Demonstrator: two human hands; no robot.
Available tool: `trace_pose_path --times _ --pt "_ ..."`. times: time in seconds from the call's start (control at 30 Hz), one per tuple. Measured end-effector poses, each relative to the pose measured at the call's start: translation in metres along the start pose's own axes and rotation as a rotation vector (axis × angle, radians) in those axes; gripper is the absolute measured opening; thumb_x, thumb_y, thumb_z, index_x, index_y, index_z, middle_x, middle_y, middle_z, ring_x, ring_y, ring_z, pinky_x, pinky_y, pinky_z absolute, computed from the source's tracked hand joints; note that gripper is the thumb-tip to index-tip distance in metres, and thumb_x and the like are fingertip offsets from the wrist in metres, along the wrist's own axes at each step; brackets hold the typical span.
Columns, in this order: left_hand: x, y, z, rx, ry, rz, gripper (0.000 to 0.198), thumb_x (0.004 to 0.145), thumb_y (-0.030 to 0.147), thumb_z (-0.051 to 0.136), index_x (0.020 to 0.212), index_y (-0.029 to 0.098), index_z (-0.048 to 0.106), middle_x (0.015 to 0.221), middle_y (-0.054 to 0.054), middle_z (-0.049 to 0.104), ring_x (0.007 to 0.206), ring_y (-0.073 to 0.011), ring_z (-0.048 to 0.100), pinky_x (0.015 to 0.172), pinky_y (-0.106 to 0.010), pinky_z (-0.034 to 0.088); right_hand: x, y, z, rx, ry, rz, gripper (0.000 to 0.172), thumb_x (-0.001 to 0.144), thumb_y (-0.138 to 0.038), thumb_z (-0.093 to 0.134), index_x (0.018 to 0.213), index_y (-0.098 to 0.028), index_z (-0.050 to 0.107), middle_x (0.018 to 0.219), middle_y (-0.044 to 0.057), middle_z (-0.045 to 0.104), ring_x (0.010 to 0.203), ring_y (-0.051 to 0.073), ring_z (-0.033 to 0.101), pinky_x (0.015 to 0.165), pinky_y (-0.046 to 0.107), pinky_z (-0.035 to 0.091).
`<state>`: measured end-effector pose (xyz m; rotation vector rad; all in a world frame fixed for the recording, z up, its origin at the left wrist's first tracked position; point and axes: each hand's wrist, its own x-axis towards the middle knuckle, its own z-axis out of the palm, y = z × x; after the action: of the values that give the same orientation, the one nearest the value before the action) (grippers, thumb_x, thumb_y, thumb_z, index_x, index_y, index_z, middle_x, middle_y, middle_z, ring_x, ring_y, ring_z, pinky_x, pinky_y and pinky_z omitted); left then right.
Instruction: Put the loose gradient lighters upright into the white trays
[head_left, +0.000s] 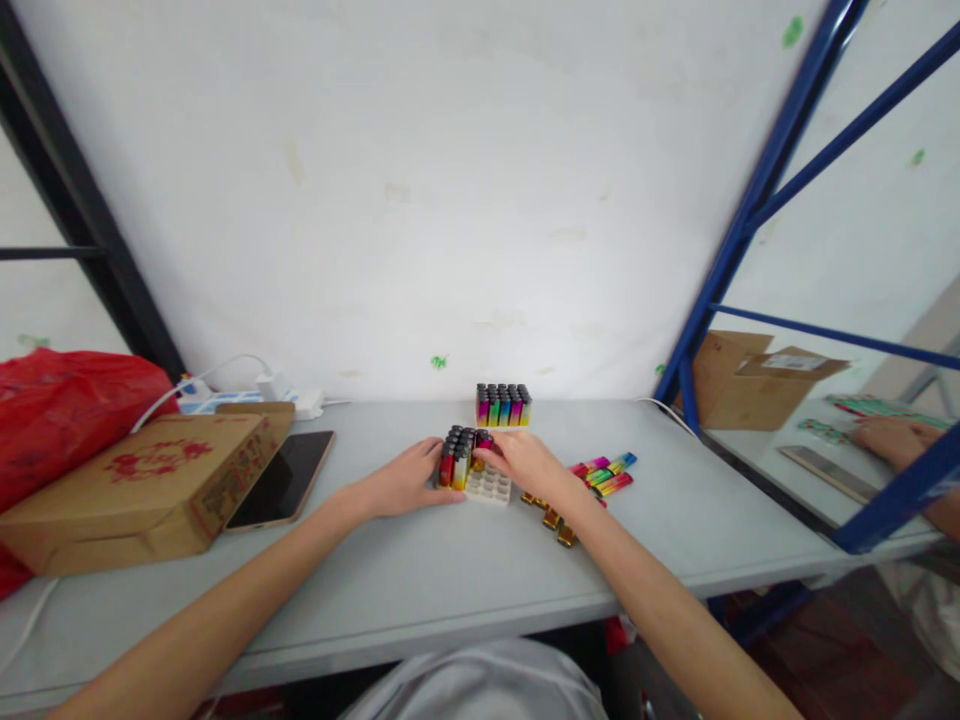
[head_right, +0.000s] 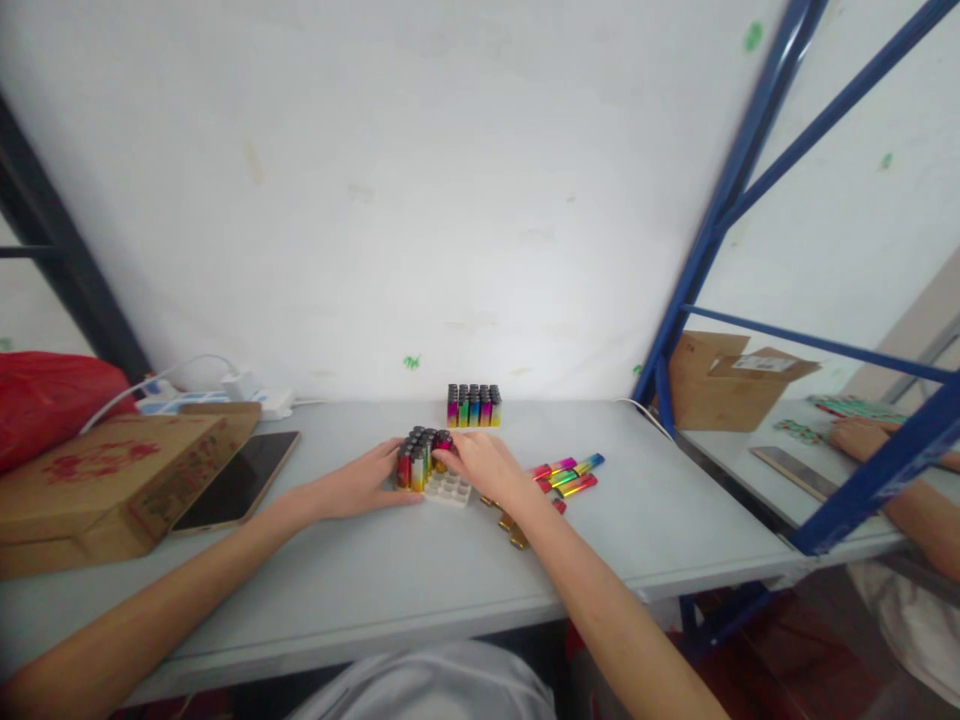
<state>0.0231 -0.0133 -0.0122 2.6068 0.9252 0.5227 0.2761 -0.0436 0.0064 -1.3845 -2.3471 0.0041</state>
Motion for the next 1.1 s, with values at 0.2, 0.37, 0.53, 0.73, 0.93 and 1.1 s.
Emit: trace_pose_path --times 0.2,0.37,0.53,0.73,0.93,1.1 --pt "0.0 0.003 -0.001 0.033 -0.013 0.002 0.069 0.087 0.064 0.071 0.138 0.02 0.057 0.14 -0.015 0.06 0.13 -0.0347 0.057 0.115 -0.046 0.045 0.003 0.005 0.002 -0.031 -0.069 -0.033 0.029 0.106 -0.043 0.054 0.105 -0.017 0.069 0.093 0.012 0.076 0.083 0.024 0.072 0.072 0.028 0.046" --pt "0.0 0.005 -0.002 0.046 -0.022 -0.003 0.069 0.088 0.064 0.07 0.138 0.018 0.056 0.141 -0.016 0.059 0.132 -0.0348 0.056 0.117 -0.047 0.043 0.002 0.0 0.001 -0.146 -0.115 0.032 0.039 0.105 -0.052 0.053 0.103 -0.017 0.071 0.094 0.012 0.076 0.082 0.024 0.071 0.068 0.028 0.043" --pt "0.001 0.003 -0.001 0.063 -0.022 0.008 0.064 0.089 0.065 0.067 0.133 0.019 0.059 0.139 -0.015 0.061 0.13 -0.0354 0.057 0.115 -0.047 0.045 -0.005 0.005 -0.011 -0.061 -0.13 0.035 0.049 0.105 -0.059 0.048 0.092 -0.019 0.072 0.086 0.007 0.075 0.078 0.02 0.068 0.066 0.026 0.038" --pt "0.003 0.003 -0.002 0.063 -0.053 0.003 0.066 0.09 0.064 0.067 0.136 0.018 0.058 0.14 -0.016 0.06 0.131 -0.0355 0.056 0.117 -0.048 0.043 -0.018 0.045 -0.036 -0.045 0.06 0.167 0.049 0.111 -0.05 0.037 0.095 -0.02 0.071 0.084 0.008 0.075 0.078 0.021 0.067 0.071 0.028 0.039" --pt "0.003 0.004 -0.002 0.091 -0.045 -0.015 0.066 0.089 0.068 0.065 0.133 0.019 0.059 0.14 -0.016 0.06 0.129 -0.0349 0.057 0.115 -0.047 0.045 -0.033 0.103 -0.063 -0.053 0.257 0.259 0.028 0.104 -0.033 0.05 0.097 -0.017 0.072 0.089 0.009 0.076 0.08 0.022 0.069 0.077 0.031 0.048" --pt "0.003 -0.001 0.002 0.09 -0.021 0.008 0.069 0.088 0.071 0.064 0.132 0.017 0.057 0.138 -0.017 0.06 0.127 -0.0354 0.059 0.113 -0.047 0.045 -0.084 0.144 -0.082 0.059 0.167 0.204 0.027 0.098 -0.035 0.055 0.111 -0.02 0.074 0.111 0.012 0.076 0.096 0.024 0.072 0.082 0.035 0.058"
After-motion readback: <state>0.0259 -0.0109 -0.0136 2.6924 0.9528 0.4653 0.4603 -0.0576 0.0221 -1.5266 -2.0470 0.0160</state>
